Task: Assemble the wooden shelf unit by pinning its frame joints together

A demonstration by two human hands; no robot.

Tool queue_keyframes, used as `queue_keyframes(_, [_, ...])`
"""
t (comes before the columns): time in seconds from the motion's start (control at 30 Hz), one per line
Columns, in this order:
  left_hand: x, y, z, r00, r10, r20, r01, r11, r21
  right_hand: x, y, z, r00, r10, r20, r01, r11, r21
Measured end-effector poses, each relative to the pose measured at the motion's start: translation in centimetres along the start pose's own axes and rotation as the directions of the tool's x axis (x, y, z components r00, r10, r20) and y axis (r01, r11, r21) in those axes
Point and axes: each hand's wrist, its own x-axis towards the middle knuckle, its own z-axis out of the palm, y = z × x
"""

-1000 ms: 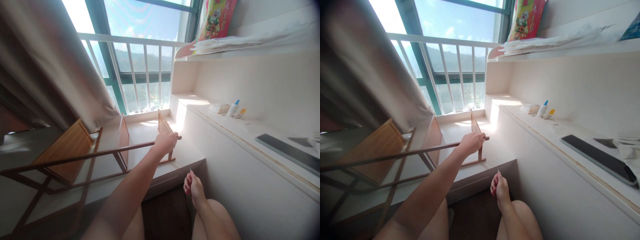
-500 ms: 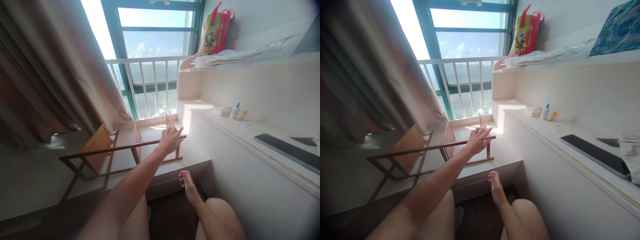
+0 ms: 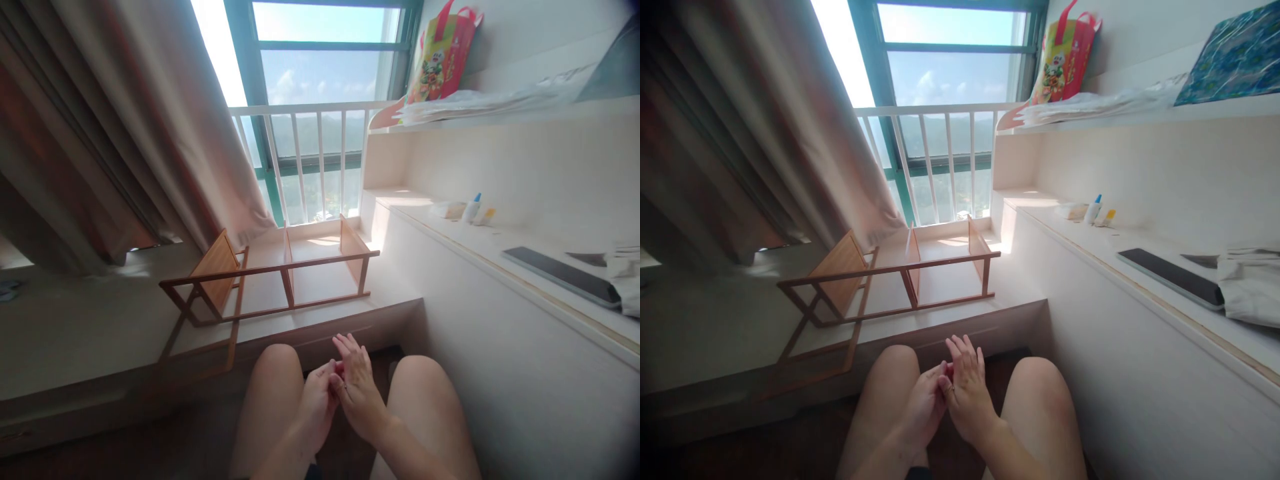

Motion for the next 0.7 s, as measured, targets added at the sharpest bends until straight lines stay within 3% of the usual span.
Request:
queue_keyframes(0.1, [0.6, 0.6, -2.6, 0.993, 0.009, -0.114, -0.018, 0.997, -0.079, -0.4, -0.9, -0.2, 1.000, 0.010, 0.015, -0.013, 0.982, 0.187])
queue_keyframes(0.23, [2.6, 2.5, -5.4, 0.987, 0.012, -0.163, -0.032, 0.992, -0.121, 0.6, -0.5, -1.7, 0.963, 0.267, 0.019, -0.251, 0.873, 0.419])
queue_keyframes(0.33, [4.2, 3.6, -6.7, 0.992, 0.006, -0.123, -0.022, 0.991, -0.131, 1.7, 0.8, -2.5, 0.936, 0.349, 0.050, -0.340, 0.856, 0.391])
queue_keyframes(0.5, [5.5, 3.7, -7.6, 0.995, -0.008, -0.100, -0.002, 0.995, -0.098, 1.4, 1.8, -5.3, 0.928, 0.332, 0.169, -0.369, 0.884, 0.287])
queue_keyframes(0.6, [5.7, 3.0, -7.6, 0.993, 0.020, -0.119, -0.026, 0.998, -0.051, -1.4, 2.1, -9.9, 0.932, 0.249, 0.264, -0.308, 0.928, 0.208])
queue_keyframes(0.63, [5.7, 2.8, -7.5, 0.992, 0.030, -0.122, -0.034, 0.999, -0.030, -2.9, 2.6, -11.7, 0.910, 0.103, 0.401, -0.174, 0.974, 0.146])
queue_keyframes(0.7, [5.8, 2.4, -7.2, 0.992, 0.048, -0.116, -0.046, 0.999, 0.016, -6.7, 4.5, -14.9, 0.782, -0.107, 0.614, 0.065, 0.994, 0.090])
